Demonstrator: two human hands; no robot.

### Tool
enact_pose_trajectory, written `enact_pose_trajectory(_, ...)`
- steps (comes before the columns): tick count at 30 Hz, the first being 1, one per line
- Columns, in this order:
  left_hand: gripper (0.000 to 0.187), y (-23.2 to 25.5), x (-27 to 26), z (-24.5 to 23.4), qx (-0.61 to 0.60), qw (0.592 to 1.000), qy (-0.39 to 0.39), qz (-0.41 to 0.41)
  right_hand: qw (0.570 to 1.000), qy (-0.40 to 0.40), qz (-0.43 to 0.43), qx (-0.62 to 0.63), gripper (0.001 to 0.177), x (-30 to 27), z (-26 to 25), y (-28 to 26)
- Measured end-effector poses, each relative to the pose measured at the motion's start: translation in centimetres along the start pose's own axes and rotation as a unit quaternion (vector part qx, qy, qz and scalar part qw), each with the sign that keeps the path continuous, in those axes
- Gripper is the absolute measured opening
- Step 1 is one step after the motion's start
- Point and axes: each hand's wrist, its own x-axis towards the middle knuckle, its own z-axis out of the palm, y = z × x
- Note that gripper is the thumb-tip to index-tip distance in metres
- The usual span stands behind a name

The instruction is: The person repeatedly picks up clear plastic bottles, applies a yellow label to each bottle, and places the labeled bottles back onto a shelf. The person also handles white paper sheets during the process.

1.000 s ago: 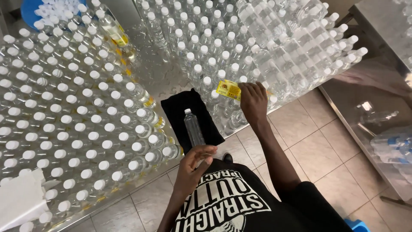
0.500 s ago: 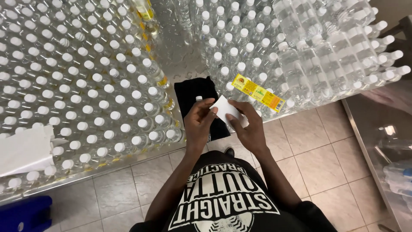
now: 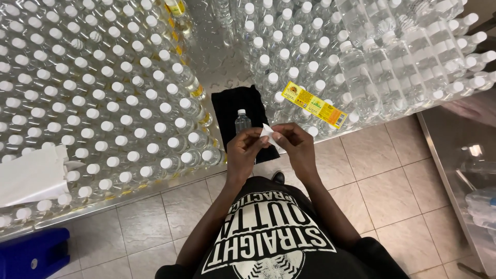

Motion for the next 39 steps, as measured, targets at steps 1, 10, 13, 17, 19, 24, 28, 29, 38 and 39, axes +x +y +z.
enact_pose_trajectory(1,0.031,-0.3,-0.1,-0.1,0.004,1.000,-0.007,-0.007,1.000,0.016,-0.001,0.009,0.016,0.2,-0.2,0.1)
enact_pose_trajectory(10,0.033,-0.3,-0.2,-0.7,0.017,0.999,-0.045,-0.016,0.980,0.038,-0.136,-0.142,0.020,-0.3,-0.9,-0.6)
enact_pose_trajectory(13,0.031,-0.2,-0.1,-0.5,0.017,0.998,-0.067,-0.015,0.983,0.047,-0.117,-0.137,0.020,-0.3,-0.8,0.9)
enact_pose_trajectory(17,0.034,-0.7,-0.3,-0.6,0.014,0.997,-0.072,-0.027,0.991,0.082,-0.091,-0.063,0.011,-0.1,-1.8,4.4)
enact_pose_trajectory(19,0.033,-0.1,-0.2,-0.7,0.015,0.998,-0.055,-0.023,0.989,0.098,-0.093,-0.056,0.011,-0.1,-1.8,3.9)
enact_pose_trajectory(24,0.039,0.6,1.3,-2.7,-0.011,0.998,0.065,0.013,0.995,0.100,-0.006,-0.008,0.014,-1.3,-2.0,2.0)
enact_pose_trajectory(28,0.045,1.8,2.4,-4.2,-0.032,0.987,0.139,0.071,0.995,-0.017,0.092,-0.020,0.020,-2.4,-2.6,3.3)
enact_pose_trajectory(29,0.048,1.9,2.7,-4.3,-0.039,0.985,0.145,0.080,0.993,-0.062,0.090,-0.040,0.018,-2.7,-2.6,3.5)
enact_pose_trajectory(38,0.051,-0.2,0.8,-1.5,-0.034,0.996,0.010,0.085,0.995,-0.034,-0.052,-0.080,0.019,-0.5,-0.9,-1.4)
enact_pose_trajectory(39,0.051,0.0,0.7,-1.5,-0.034,0.996,0.009,0.086,0.995,-0.034,-0.053,-0.080,0.019,-0.4,-0.9,-1.0)
